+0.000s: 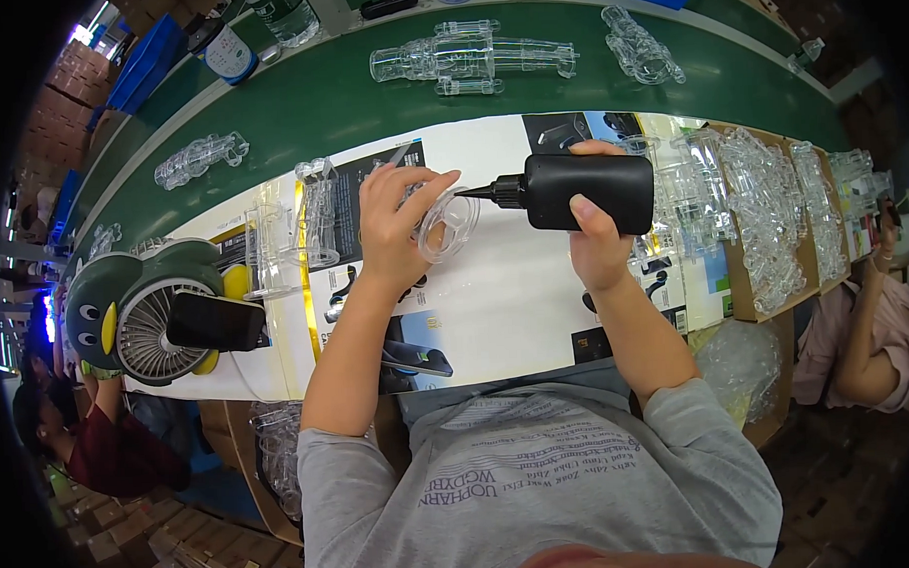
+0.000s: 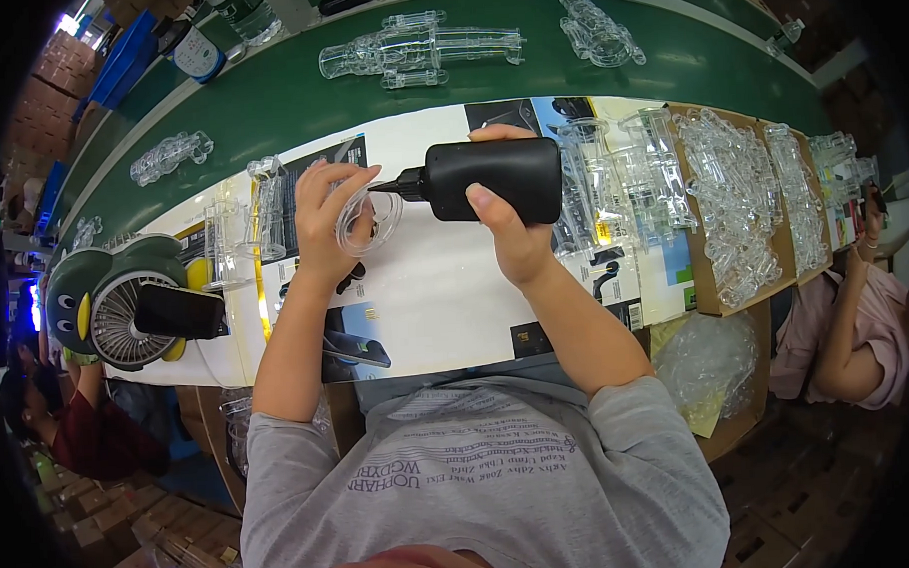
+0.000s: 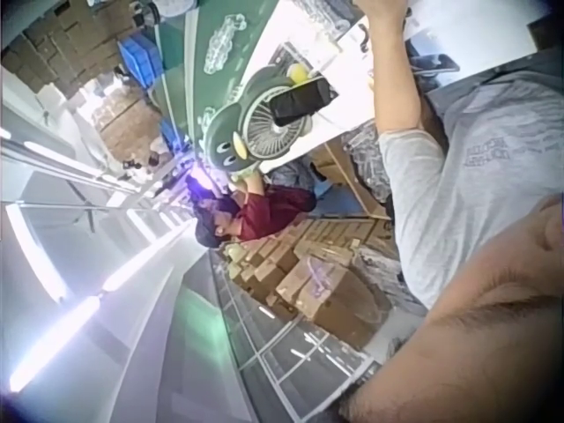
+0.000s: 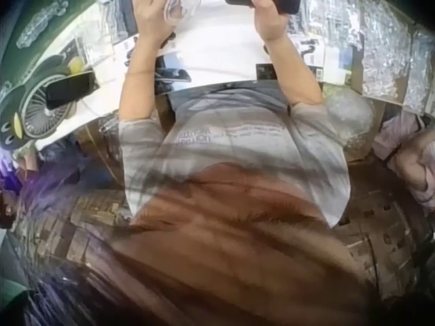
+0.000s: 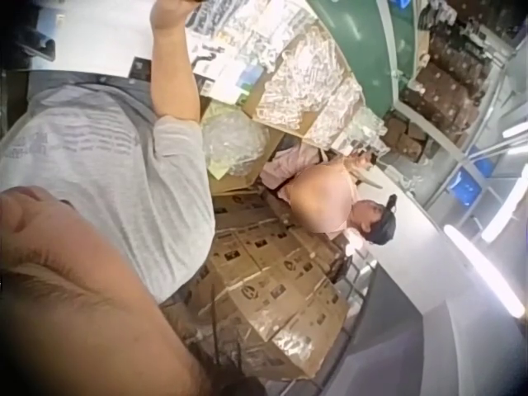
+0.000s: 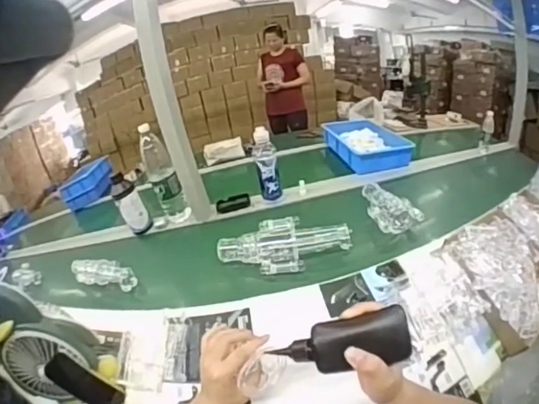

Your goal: Assembling plastic components using a glue bottle on an assembly line.

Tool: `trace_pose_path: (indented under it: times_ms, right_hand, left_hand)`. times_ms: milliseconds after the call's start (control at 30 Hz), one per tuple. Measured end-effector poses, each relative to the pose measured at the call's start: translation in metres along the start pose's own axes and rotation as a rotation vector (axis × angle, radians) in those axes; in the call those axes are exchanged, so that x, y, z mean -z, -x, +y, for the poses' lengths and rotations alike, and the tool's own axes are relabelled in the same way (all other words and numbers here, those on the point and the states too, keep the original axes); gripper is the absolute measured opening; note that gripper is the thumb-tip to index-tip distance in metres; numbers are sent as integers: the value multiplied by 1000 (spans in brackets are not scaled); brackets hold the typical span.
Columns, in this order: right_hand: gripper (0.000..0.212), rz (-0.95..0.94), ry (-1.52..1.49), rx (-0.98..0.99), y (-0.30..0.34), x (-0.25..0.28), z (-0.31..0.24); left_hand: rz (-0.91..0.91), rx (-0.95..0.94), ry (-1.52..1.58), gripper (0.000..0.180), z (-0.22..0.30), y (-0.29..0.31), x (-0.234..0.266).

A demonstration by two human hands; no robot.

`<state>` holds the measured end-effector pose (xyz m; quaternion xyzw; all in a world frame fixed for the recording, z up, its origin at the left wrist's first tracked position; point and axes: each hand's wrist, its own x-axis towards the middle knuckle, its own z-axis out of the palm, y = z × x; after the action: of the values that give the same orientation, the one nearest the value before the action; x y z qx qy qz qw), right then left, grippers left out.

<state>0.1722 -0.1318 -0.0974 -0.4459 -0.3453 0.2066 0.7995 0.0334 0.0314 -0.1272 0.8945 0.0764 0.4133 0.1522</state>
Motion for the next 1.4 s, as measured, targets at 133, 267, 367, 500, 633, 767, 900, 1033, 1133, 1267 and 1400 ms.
trace_pose_path:
  times_ms: [133,267,367,500,633,767,900,1033,1133,1267,1400]
  right_hand:
    - [43,11,-9,22,-1,1,1]
    - [42,30,0,25,-1,-1,0]
    - [42,37,-20,27,-2,-1,-1]
    - [42,41,-11,28,-2,-1,-1]
    - [42,55,-8,26,-2,0,0]
    - [41,50,-15,30,-3,-1,-1]
    - [44,72,-12,-1,-3,2,2]
    - [46,127,-59,-89,-4,2,0]
    - [45,139,-134,-92,-6,-1,-1]
    - [46,130,-159,-122,-6,0,-1]
    - [47,129,-189,-109,-6,0,-2]
  left_hand:
    - [7,0,1,41,-1,1,0]
    - [20,-5,8,38,-2,2,0]
    - [23,-4,19,37,-2,1,1]
    - [42,-3,29,37,-2,1,0]
    - [73,8,45,36,-1,0,0]
    - [99,15,59,35,0,-1,1]
    - [101,34,88,32,2,-1,0]
    - [97,-4,93,31,0,-3,-2]
    - [106,3,100,33,-2,1,-3]
    - [84,245,185,45,-1,8,-4]
    - [37,223,226,59,1,2,-1]
